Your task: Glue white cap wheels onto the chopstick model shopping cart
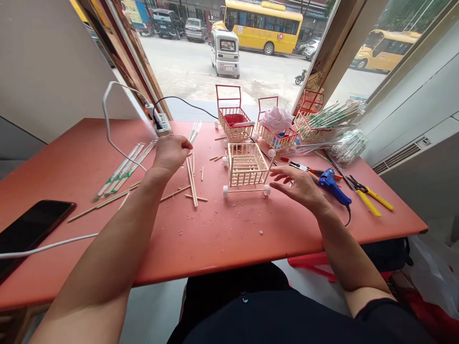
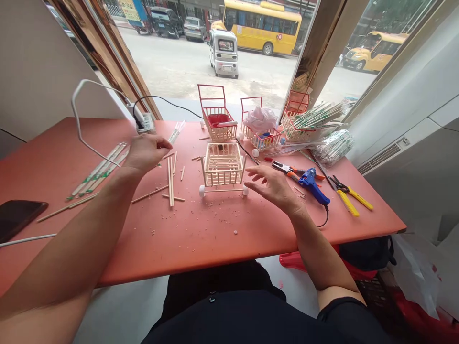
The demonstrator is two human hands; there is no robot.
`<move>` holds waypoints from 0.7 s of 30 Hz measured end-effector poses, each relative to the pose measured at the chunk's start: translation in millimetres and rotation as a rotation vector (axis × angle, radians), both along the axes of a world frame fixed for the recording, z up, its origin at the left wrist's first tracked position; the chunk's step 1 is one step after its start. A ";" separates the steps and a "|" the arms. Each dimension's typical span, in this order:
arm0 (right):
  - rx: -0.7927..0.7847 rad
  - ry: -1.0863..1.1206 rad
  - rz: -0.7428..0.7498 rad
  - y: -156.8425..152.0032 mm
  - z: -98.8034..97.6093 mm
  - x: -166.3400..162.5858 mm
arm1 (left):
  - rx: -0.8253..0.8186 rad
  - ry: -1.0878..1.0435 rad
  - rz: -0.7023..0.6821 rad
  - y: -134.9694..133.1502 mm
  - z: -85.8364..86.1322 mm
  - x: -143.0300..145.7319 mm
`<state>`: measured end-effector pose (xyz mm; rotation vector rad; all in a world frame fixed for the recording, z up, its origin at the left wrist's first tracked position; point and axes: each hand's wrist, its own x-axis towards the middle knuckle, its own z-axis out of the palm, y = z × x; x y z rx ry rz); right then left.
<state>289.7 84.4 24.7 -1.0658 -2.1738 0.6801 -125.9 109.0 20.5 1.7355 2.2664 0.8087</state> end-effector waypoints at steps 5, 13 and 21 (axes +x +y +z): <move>0.016 -0.024 -0.002 -0.6 -0.6 0.8 | -0.047 0.020 0.072 -25.6 1.5 -18.2; 0.060 -0.013 -0.031 0.9 -3.4 -0.8 | -0.007 0.092 0.078 -45.5 -7.9 -18.6; 0.136 -0.007 -0.104 -0.7 -3.1 4.3 | -0.179 0.096 -0.110 -49.5 -7.6 3.4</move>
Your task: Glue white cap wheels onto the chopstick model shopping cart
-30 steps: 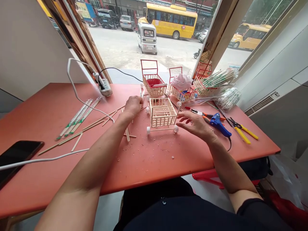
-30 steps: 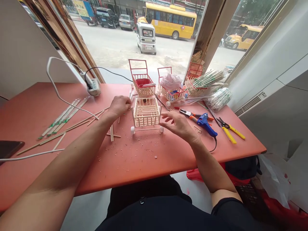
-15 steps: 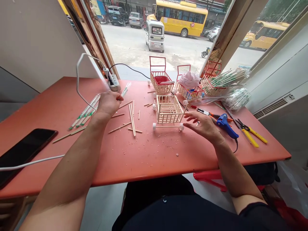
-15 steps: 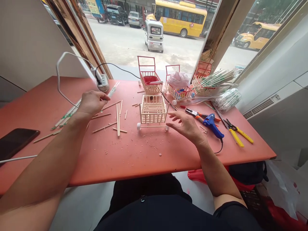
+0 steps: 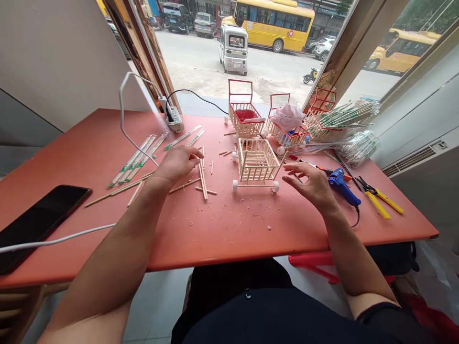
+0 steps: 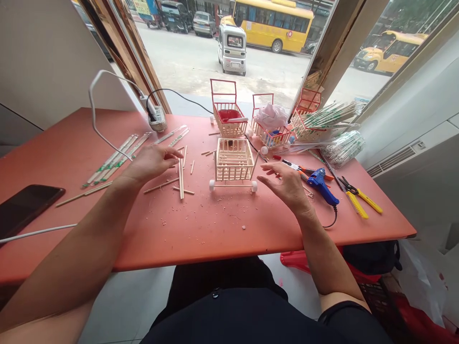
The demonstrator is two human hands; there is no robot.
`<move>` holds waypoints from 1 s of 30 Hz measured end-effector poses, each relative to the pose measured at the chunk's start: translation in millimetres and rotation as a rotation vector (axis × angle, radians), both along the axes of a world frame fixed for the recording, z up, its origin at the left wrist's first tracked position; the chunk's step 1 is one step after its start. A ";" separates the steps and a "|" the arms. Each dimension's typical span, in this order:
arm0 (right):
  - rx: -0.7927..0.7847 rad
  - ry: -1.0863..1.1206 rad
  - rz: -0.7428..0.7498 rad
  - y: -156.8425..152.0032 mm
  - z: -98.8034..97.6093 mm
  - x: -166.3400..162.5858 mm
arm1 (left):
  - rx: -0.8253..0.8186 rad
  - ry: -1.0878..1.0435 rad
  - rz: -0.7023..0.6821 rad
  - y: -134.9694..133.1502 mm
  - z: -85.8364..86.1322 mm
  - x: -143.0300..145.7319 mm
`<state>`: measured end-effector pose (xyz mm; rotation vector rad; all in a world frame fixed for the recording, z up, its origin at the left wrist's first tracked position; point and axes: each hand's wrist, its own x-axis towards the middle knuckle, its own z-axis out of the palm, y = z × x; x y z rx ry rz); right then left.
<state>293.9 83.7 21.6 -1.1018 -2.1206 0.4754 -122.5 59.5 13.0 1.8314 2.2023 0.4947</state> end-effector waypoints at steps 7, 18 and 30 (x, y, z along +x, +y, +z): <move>0.023 0.032 -0.035 -0.4 -0.5 -0.7 | -0.112 0.041 -0.116 -5.0 8.2 12.8; 0.064 0.051 -0.040 -1.4 0.8 -0.6 | -0.140 0.195 0.028 -5.0 7.1 -1.8; 0.085 0.061 -0.023 -5.9 1.1 -3.5 | -0.139 0.232 0.217 11.1 -10.0 33.7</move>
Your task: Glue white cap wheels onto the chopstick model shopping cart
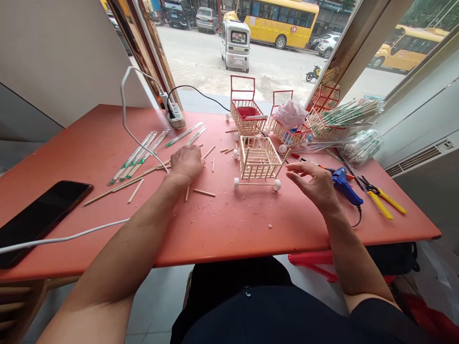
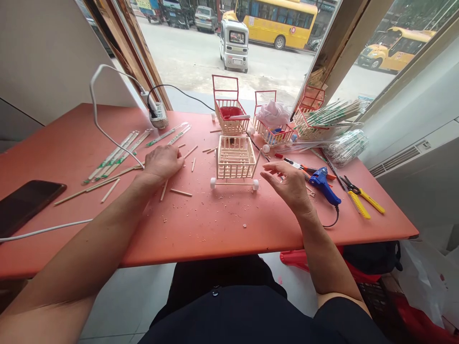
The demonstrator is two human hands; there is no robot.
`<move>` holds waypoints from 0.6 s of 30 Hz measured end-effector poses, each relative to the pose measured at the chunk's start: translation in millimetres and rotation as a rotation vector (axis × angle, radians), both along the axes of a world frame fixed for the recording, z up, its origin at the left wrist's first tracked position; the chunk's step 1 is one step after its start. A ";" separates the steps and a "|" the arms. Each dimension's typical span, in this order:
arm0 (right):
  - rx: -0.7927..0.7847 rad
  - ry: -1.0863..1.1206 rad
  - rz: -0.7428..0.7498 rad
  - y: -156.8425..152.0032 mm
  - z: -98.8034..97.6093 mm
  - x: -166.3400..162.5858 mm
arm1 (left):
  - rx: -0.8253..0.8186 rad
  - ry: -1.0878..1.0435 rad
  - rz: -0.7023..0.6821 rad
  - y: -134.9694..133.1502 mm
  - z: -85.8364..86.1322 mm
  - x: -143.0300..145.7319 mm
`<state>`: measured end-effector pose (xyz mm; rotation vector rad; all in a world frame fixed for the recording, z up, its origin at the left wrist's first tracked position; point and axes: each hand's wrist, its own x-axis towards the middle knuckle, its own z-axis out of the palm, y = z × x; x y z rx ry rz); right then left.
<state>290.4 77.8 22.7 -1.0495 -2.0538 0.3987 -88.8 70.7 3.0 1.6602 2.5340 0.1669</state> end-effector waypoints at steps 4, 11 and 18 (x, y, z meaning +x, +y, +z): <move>-0.005 0.005 0.001 0.0 0.2 0.8 | -0.004 -0.011 0.013 -2.4 4.0 -5.0; 0.006 0.015 -0.015 -0.2 -0.4 0.8 | 0.116 -0.111 0.021 -10.4 13.7 -16.9; -0.016 0.038 -0.038 -2.1 4.3 1.9 | 0.302 -0.601 -0.094 -23.8 37.5 -12.4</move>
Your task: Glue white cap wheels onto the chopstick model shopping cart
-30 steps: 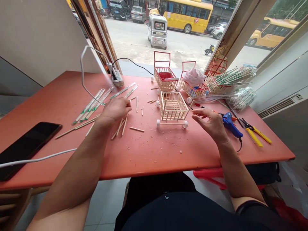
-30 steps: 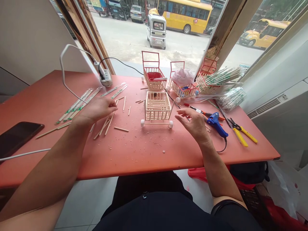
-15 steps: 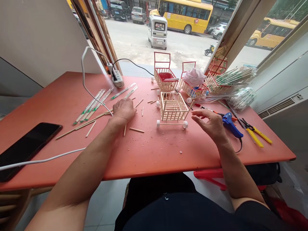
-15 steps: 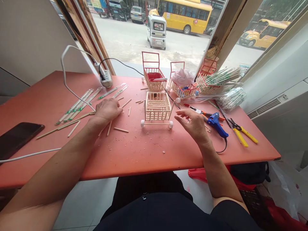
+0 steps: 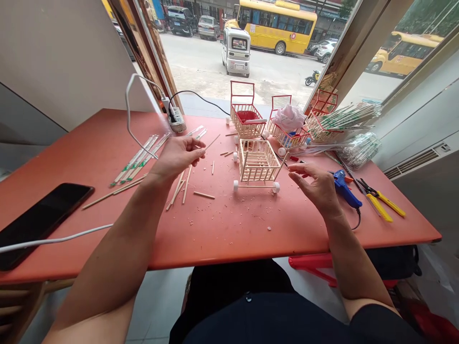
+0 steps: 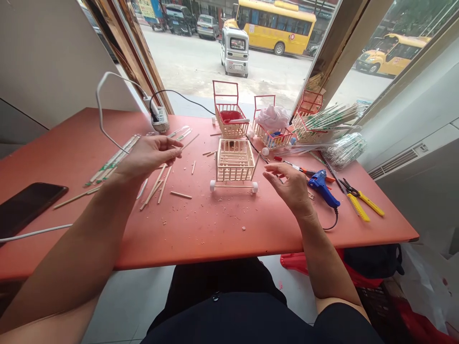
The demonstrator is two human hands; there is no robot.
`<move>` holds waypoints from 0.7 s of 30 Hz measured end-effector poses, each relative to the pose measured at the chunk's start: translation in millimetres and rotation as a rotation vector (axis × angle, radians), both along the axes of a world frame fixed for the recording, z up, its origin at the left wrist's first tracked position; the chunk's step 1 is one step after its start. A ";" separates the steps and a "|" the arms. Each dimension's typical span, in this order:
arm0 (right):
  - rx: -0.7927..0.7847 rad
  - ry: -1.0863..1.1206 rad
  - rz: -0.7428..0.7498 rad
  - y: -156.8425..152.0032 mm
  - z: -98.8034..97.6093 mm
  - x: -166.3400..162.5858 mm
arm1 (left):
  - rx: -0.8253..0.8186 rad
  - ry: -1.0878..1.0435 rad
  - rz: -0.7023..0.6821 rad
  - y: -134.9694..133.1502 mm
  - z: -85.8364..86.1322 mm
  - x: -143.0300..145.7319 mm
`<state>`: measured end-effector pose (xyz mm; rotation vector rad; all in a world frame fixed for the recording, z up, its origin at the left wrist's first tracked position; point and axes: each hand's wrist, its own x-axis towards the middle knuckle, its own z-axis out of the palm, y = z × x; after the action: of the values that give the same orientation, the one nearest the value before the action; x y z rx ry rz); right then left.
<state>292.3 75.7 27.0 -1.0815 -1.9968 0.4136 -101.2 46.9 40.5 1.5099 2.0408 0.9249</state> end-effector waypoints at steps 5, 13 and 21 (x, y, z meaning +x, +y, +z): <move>0.076 0.124 -0.030 -5.5 3.1 -0.2 | 0.184 -0.386 -0.088 -23.4 26.6 -5.6; -0.049 0.203 0.285 -47.6 29.2 -19.3 | -0.274 -0.125 -0.786 -55.9 59.5 13.1; -0.624 -0.038 0.672 -75.4 24.4 -75.7 | -0.176 -0.112 -0.859 -61.0 49.4 56.6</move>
<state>216.5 0.3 51.4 -0.7190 -2.2956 1.4474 -44.6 -14.1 89.9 1.9097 1.1424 0.4453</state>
